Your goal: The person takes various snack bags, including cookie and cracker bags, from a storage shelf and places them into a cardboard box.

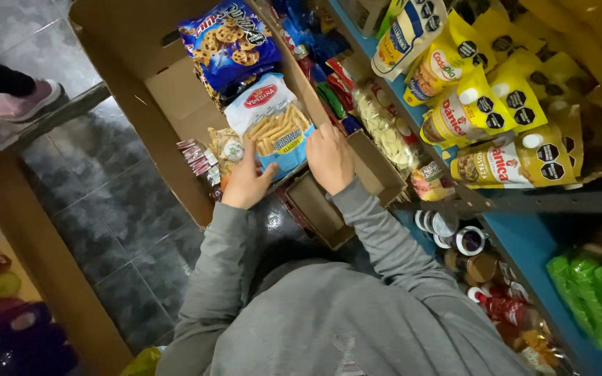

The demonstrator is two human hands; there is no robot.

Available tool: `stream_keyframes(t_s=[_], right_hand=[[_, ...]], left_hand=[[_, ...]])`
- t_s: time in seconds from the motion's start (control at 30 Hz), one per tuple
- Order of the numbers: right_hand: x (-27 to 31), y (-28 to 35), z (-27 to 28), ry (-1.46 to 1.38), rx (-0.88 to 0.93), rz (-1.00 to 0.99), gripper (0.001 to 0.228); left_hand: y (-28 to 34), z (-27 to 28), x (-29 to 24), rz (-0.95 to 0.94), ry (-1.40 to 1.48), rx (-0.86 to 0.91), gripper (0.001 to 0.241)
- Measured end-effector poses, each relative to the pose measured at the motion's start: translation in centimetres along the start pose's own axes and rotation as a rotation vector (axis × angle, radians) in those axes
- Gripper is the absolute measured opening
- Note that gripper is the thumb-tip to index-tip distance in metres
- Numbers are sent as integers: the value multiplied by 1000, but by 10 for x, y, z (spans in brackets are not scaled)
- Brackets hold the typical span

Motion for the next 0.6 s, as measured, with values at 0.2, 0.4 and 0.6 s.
stream_keyframes(t_s=[0.2, 0.4, 0.6], right_hand=[[6, -7, 22, -109, -27, 5, 28], [4, -4, 12, -58, -17, 10, 27], [3, -6, 13, -84, -36, 37, 22]], left_hand=[[-10, -10, 11, 24, -155, 2, 95], [-4, -7, 3, 61, -155, 1, 94], [-12, 15, 4, -49, -364, -208, 66]])
Point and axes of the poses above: each hand's wrist, its own y-axis away from the middle knuckle, its own z-axis out of the back of the hand, x = y × z, the point moved 8 cm from there along -y, towards the middle knuckle, and after that the axes turned 1 degree about -y, right-handed, at the moved point
